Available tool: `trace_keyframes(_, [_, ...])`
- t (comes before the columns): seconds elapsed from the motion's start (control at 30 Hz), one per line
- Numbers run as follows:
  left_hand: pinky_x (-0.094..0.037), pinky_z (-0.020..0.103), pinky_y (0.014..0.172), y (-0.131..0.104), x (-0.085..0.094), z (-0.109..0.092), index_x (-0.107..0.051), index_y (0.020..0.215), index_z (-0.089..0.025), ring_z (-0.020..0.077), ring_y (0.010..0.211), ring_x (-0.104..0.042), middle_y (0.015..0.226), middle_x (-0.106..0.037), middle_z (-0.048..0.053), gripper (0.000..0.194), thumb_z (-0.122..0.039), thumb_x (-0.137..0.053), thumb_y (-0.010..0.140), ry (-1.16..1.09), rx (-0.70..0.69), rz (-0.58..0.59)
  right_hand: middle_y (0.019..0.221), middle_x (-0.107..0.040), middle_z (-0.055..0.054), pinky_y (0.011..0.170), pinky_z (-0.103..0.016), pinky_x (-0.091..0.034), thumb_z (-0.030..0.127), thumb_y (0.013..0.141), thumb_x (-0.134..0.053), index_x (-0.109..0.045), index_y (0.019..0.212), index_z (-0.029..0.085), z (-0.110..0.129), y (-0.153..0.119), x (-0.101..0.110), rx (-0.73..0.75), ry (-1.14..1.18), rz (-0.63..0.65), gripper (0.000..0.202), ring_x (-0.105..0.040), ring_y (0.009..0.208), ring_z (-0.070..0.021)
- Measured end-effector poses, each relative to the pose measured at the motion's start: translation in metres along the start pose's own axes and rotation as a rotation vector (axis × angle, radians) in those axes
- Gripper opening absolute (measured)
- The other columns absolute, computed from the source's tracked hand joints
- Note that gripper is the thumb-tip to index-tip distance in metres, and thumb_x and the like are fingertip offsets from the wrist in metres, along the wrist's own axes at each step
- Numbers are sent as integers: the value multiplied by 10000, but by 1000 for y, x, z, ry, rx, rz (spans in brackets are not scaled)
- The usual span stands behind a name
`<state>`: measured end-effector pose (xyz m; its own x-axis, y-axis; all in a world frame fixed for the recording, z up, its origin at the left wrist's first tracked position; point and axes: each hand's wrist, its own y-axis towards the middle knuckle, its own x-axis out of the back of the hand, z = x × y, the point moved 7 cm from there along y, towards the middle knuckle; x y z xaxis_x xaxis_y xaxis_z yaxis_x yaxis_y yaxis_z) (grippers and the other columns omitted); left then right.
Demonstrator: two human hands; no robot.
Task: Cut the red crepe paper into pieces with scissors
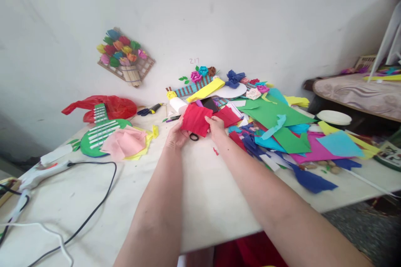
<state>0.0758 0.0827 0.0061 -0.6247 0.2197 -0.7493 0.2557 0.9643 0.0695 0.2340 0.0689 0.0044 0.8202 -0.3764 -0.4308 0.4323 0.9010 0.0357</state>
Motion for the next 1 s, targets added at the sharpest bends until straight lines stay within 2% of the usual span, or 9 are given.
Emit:
trace_keyframes(0.07, [-514, 287, 830, 3, 2, 4, -581, 1082, -123, 162, 835, -667, 898, -703, 80, 292, -57, -513, 805, 29, 16, -10, 353, -386, 96, 310, -190, -235, 213, 672, -630, -417, 535, 198, -1, 0, 0, 8, 25, -1, 254, -325, 312, -64])
trace_keyframes(0.13, [-521, 280, 820, 6, 6, 6, -592, 1037, -90, 161, 803, -671, 865, -704, 93, 270, -14, -512, 790, 55, 24, -66, 359, -398, 95, 311, -189, -235, 214, 670, -632, -431, 550, 197, -2, 0, -1, 9, 37, 11, 234, -335, 315, -64])
trace_keyframes(0.27, [-528, 285, 810, 10, 13, 2, -604, 996, -101, 150, 734, -673, 809, -701, 76, 258, 7, -501, 786, 51, -35, -166, 366, -410, 91, 308, -188, -225, 194, 663, -625, -436, 545, 191, -4, -1, -4, 2, 40, 44, 224, -325, 311, -56])
trace_keyframes(0.43, [-538, 253, 741, 8, 12, -4, -620, 852, -99, 134, 647, -658, 757, -692, 66, 168, -1, -520, 759, 34, -99, -193, 399, -444, 84, 306, -183, -235, 171, 610, -644, -409, 527, 191, -5, -3, -6, -32, 33, 63, 250, -347, 333, -54])
trace_keyframes(0.57, [-532, 276, 764, 6, 15, -9, -614, 801, -114, 150, 667, -659, 711, -682, 49, 154, -15, -521, 727, -3, -121, -256, 476, -531, 55, 319, -183, -262, 172, 588, -626, -519, 609, 171, -3, -7, -12, -66, 42, 160, 109, -422, 380, -70])
trace_keyframes(0.67, [-523, 301, 798, 7, 18, -10, -607, 797, -118, 175, 732, -666, 709, -677, 53, 163, -26, -514, 701, -19, -114, -279, 535, -578, 39, 335, -187, -285, 194, 588, -613, -548, 689, 172, -1, -9, -17, -91, 69, 263, 122, -462, 411, -84])
trace_keyframes(0.8, [-525, 340, 804, 9, 20, -10, -590, 795, -130, 198, 762, -666, 716, -673, 60, 161, -55, -514, 674, -23, -95, -258, 538, -583, 23, 346, -192, -289, 303, 660, -585, -547, 733, 175, -2, -8, -20, -163, 94, 353, 152, -490, 433, -104])
trace_keyframes(0.9, [-523, 367, 813, 8, 20, -10, -578, 782, -142, 211, 764, -667, 707, -668, 57, 165, -66, -528, 644, -13, -76, -248, 524, -576, 4, 342, -204, -276, 431, 738, -535, -574, 734, 164, -4, -6, -19, -241, 98, 409, 270, -486, 424, -112])
trace_keyframes(1.0, [-517, 399, 828, 6, 15, -7, -577, 790, -143, 239, 800, -668, 722, -670, 65, 190, -80, -558, 612, 26, -30, -207, 497, -555, 8, 339, -216, -261, 503, 756, -526, -580, 688, 165, -4, -3, -16, -291, 76, 466, 349, -464, 400, -109])
